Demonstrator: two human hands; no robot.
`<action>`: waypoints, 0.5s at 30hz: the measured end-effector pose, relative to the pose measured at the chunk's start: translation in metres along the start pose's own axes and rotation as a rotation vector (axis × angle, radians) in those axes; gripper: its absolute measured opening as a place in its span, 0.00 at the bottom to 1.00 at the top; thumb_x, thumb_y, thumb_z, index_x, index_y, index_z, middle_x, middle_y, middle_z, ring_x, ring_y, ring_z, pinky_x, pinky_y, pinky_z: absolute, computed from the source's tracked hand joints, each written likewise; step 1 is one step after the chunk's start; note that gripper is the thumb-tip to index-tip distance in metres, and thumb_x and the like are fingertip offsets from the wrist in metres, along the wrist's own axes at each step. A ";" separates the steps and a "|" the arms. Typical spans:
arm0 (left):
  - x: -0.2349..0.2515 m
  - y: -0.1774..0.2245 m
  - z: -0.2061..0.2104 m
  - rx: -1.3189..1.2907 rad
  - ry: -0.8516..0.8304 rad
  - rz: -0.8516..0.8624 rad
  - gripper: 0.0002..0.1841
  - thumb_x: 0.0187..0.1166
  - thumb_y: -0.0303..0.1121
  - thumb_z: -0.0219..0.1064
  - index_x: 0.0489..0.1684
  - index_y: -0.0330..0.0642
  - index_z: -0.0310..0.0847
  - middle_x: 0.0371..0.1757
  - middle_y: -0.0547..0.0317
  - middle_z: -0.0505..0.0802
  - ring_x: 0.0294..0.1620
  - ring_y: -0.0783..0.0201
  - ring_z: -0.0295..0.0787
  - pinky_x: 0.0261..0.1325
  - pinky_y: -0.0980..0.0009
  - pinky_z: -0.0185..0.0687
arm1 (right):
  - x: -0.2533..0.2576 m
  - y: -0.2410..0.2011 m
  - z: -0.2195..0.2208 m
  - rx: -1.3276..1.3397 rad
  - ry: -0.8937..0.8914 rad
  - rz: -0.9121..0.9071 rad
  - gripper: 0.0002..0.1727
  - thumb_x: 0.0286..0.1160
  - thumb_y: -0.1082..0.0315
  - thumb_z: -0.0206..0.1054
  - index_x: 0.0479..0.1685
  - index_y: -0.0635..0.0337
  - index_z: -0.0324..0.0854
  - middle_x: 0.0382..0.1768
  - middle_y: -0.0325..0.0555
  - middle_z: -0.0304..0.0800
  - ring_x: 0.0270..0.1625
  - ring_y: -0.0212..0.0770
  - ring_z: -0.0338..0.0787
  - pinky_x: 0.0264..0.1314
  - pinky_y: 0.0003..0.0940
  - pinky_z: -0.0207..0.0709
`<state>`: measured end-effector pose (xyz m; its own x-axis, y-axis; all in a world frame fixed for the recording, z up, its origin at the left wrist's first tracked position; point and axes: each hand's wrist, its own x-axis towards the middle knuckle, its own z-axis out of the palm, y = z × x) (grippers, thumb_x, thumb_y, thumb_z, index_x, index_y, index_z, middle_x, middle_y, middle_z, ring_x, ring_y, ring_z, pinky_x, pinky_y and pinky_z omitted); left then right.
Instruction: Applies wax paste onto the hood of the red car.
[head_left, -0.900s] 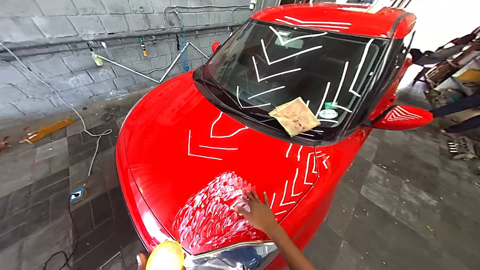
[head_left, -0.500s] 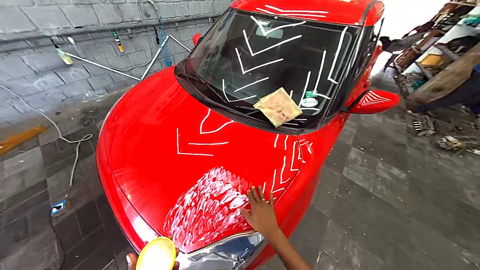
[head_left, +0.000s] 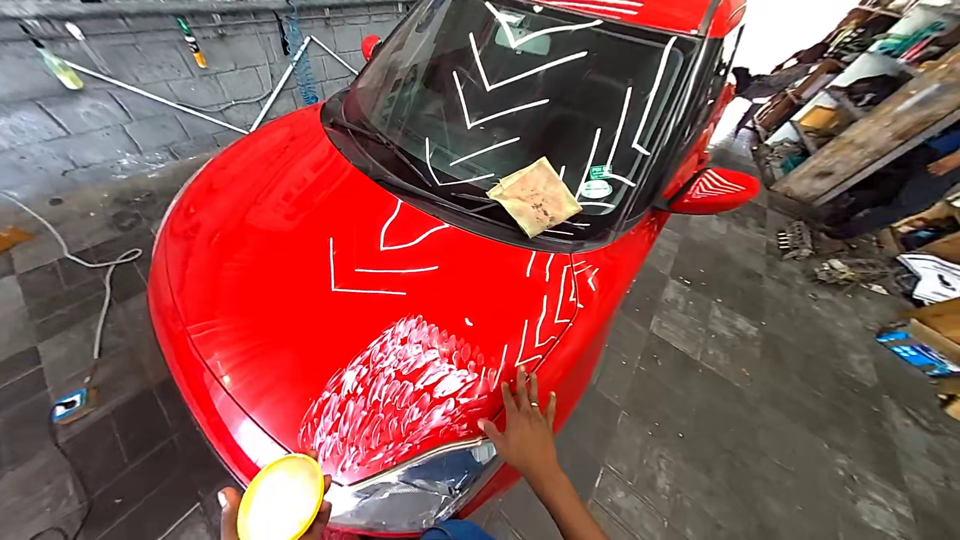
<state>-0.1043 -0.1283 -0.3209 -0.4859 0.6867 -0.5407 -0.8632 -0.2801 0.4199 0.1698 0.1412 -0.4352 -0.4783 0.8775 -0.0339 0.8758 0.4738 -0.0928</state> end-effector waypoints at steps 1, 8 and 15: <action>-0.001 -0.003 0.001 0.014 0.009 -0.016 0.43 0.78 0.79 0.43 0.73 0.51 0.73 0.68 0.44 0.90 0.56 0.51 0.95 0.51 0.58 0.93 | -0.005 0.000 0.007 -0.007 -0.041 -0.034 0.62 0.55 0.25 0.69 0.91 0.59 0.62 0.95 0.54 0.47 0.96 0.61 0.45 0.87 0.80 0.31; -0.002 -0.026 0.006 0.048 0.037 -0.074 0.43 0.79 0.78 0.40 0.74 0.50 0.70 0.67 0.44 0.90 0.54 0.52 0.95 0.50 0.59 0.93 | -0.003 -0.006 -0.009 0.007 -0.047 0.054 0.48 0.65 0.30 0.65 0.80 0.55 0.78 0.95 0.54 0.48 0.96 0.61 0.45 0.89 0.77 0.36; -0.015 -0.040 0.021 0.194 0.067 -0.026 0.39 0.88 0.69 0.37 0.77 0.45 0.70 0.66 0.45 0.90 0.64 0.50 0.91 0.62 0.51 0.91 | -0.032 -0.067 -0.077 0.372 0.025 -0.219 0.31 0.71 0.30 0.64 0.52 0.44 0.95 0.90 0.51 0.63 0.93 0.58 0.57 0.88 0.67 0.54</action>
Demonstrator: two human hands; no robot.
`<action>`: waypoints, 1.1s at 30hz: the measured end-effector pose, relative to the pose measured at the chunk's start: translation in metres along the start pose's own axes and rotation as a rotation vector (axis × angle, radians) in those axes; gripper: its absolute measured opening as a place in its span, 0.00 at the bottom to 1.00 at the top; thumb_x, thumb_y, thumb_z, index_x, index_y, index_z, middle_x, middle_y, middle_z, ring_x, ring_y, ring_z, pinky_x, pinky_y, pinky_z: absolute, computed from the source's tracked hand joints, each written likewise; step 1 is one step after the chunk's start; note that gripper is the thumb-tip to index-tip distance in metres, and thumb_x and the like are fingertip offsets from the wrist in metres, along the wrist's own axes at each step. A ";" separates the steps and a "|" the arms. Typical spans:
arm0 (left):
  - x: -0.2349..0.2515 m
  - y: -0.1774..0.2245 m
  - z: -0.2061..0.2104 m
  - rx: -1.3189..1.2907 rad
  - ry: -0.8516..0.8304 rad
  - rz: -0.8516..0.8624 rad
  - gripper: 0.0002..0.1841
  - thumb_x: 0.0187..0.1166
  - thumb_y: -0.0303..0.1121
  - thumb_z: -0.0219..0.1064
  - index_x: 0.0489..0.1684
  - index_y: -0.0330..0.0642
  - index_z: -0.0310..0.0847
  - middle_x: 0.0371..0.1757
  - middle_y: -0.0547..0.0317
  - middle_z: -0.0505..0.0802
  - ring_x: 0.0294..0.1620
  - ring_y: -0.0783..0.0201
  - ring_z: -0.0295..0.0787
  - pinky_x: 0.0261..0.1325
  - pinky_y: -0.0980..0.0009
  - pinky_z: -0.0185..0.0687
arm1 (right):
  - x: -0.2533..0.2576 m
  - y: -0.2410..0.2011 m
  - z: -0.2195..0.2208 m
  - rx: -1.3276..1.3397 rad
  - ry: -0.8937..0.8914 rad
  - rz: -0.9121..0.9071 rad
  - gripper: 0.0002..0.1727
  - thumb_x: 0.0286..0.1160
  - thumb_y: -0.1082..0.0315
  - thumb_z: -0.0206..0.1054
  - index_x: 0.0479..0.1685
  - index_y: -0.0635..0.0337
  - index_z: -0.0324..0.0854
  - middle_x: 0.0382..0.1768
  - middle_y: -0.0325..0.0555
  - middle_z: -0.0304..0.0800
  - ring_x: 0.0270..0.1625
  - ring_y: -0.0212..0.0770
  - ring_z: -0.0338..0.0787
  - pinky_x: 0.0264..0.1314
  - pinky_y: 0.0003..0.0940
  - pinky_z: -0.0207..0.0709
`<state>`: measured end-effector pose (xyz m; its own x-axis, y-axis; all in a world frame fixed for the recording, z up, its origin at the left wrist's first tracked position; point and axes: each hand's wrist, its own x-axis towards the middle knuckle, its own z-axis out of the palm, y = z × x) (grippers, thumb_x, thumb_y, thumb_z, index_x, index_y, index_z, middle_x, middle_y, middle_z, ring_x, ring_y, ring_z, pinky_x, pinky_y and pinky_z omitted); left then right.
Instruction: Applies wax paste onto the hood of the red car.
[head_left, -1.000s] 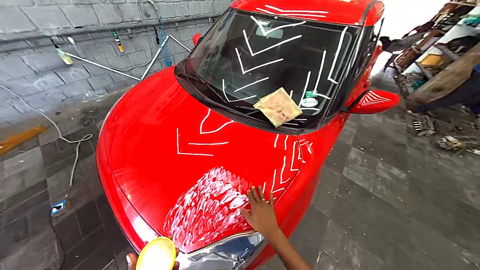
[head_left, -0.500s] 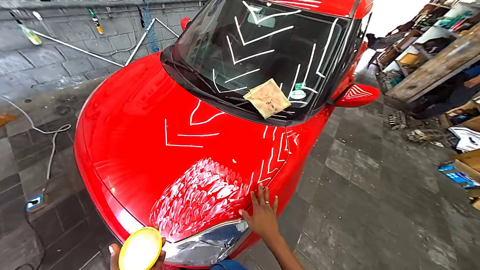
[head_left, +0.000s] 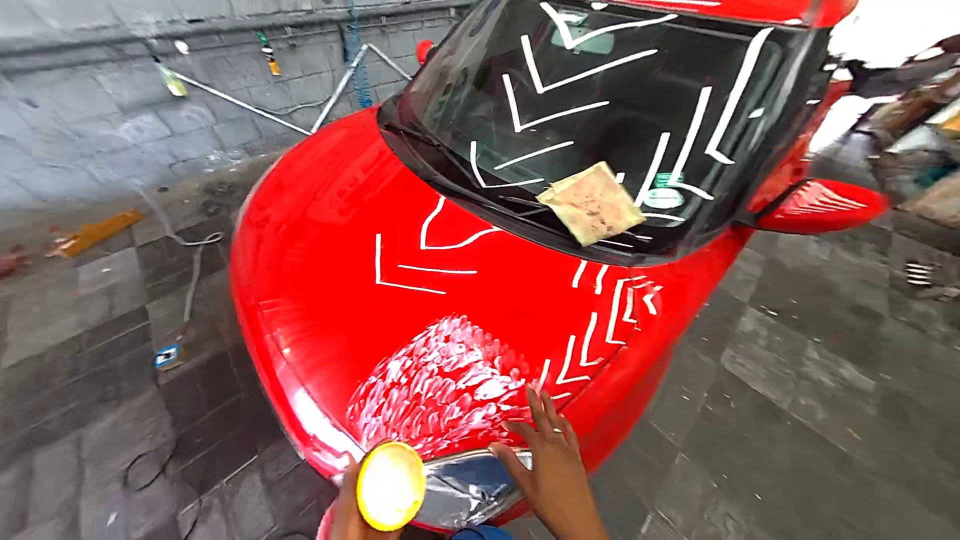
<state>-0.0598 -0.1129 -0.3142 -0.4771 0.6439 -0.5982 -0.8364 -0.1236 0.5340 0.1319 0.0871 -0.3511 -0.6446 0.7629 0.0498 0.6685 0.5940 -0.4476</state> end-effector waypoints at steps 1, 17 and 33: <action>-0.003 0.000 0.006 0.004 0.005 0.010 0.38 0.89 0.68 0.36 0.75 0.45 0.72 0.64 0.46 0.91 0.63 0.51 0.91 0.63 0.51 0.90 | -0.002 -0.022 -0.009 0.199 0.019 -0.036 0.29 0.73 0.32 0.66 0.53 0.44 0.95 0.89 0.50 0.66 0.92 0.56 0.61 0.87 0.63 0.59; -0.004 -0.008 0.004 0.100 -0.153 0.159 0.39 0.90 0.65 0.42 0.77 0.37 0.75 0.64 0.38 0.91 0.65 0.48 0.91 0.68 0.50 0.88 | -0.026 -0.113 -0.020 0.210 -0.222 -0.525 0.33 0.70 0.21 0.57 0.53 0.32 0.92 0.94 0.49 0.54 0.96 0.59 0.45 0.90 0.74 0.39; -0.006 -0.001 -0.016 0.018 -0.011 0.108 0.40 0.85 0.73 0.37 0.75 0.49 0.74 0.69 0.45 0.90 0.65 0.50 0.91 0.60 0.53 0.92 | 0.021 0.104 0.075 -0.098 0.137 0.126 0.54 0.71 0.26 0.56 0.88 0.62 0.67 0.89 0.60 0.62 0.92 0.63 0.58 0.92 0.65 0.49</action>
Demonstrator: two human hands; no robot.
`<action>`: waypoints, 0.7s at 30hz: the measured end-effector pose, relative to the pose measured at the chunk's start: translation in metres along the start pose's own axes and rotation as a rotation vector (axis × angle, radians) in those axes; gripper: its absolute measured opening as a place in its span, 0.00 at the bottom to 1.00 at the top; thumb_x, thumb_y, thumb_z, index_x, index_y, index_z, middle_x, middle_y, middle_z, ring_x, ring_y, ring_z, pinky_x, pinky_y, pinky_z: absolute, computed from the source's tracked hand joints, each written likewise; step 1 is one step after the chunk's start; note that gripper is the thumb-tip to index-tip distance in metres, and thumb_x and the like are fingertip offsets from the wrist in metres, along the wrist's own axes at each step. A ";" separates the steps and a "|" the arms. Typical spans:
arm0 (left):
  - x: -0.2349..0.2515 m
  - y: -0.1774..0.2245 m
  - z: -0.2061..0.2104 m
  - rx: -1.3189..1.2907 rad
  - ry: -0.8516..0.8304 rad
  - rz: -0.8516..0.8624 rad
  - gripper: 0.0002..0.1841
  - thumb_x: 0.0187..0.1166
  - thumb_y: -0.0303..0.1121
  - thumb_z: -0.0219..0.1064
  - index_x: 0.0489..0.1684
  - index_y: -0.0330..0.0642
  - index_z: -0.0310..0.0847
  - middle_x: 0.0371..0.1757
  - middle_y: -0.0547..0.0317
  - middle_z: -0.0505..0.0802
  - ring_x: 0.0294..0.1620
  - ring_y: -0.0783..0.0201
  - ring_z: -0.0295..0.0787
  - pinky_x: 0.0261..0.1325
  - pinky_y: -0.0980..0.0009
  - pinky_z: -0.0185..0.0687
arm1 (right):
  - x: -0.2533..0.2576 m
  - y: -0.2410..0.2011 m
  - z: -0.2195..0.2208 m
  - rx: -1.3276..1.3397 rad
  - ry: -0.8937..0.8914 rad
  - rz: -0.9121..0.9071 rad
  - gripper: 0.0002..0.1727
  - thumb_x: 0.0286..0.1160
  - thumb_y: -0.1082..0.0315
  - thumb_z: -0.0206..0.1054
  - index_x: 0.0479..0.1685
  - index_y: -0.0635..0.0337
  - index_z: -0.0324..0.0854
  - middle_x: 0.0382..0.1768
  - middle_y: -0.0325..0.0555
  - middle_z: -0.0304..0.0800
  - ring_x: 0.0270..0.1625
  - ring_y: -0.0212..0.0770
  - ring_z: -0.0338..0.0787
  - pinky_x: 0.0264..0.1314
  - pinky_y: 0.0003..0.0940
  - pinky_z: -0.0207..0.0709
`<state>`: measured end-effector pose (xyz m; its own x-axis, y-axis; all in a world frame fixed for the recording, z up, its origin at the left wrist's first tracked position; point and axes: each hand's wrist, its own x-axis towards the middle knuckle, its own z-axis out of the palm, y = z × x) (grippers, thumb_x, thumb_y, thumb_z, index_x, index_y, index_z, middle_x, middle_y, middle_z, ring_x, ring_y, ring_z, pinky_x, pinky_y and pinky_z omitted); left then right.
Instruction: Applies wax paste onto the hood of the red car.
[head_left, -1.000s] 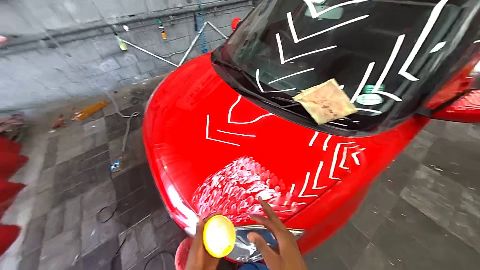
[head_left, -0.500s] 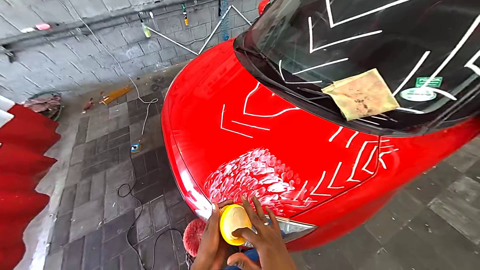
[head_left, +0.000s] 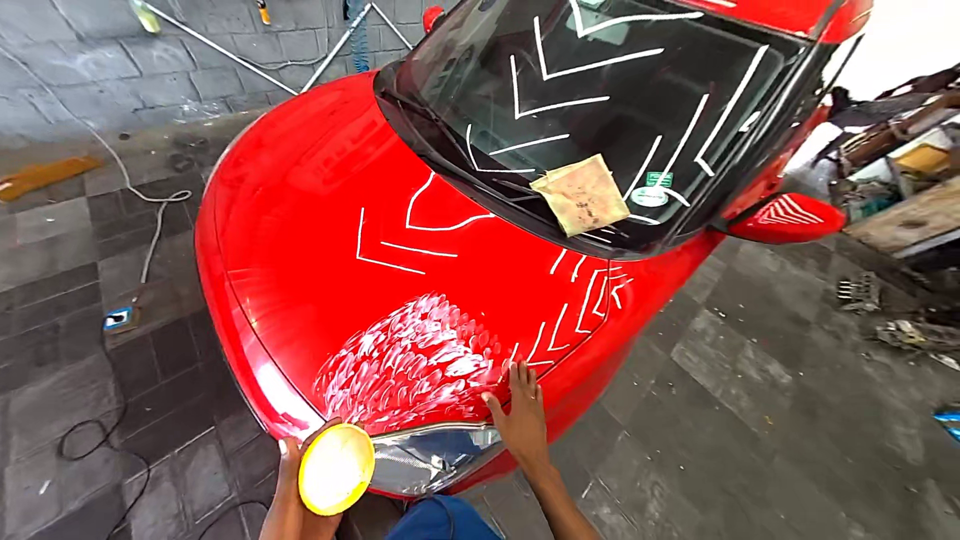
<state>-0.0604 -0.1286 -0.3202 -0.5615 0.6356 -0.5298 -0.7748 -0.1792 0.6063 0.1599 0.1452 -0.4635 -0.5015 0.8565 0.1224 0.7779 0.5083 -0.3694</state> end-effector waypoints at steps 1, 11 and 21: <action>-0.001 -0.001 0.000 0.008 0.009 -0.008 0.41 0.84 0.73 0.36 0.75 0.49 0.74 0.69 0.45 0.90 0.65 0.50 0.92 0.58 0.54 0.93 | -0.004 -0.002 0.006 0.010 -0.023 -0.040 0.55 0.71 0.26 0.58 0.88 0.62 0.66 0.89 0.59 0.63 0.93 0.62 0.57 0.92 0.64 0.48; -0.002 -0.004 -0.003 -0.069 0.018 0.002 0.42 0.82 0.75 0.40 0.75 0.49 0.74 0.71 0.43 0.89 0.64 0.47 0.92 0.57 0.52 0.93 | 0.032 -0.062 0.021 0.226 -0.129 -0.054 0.42 0.83 0.33 0.51 0.84 0.57 0.73 0.89 0.53 0.66 0.93 0.57 0.57 0.95 0.60 0.44; -0.014 0.005 -0.007 -0.110 0.036 0.052 0.44 0.80 0.77 0.39 0.78 0.50 0.70 0.73 0.45 0.87 0.66 0.48 0.91 0.60 0.53 0.93 | 0.098 -0.106 0.009 0.257 -0.373 -0.106 0.46 0.80 0.29 0.50 0.84 0.56 0.73 0.87 0.53 0.68 0.92 0.54 0.61 0.94 0.54 0.51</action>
<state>-0.0582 -0.1439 -0.3145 -0.6101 0.5967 -0.5213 -0.7705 -0.2934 0.5659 0.0251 0.1741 -0.4203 -0.7114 0.6865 -0.1505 0.6197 0.5117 -0.5951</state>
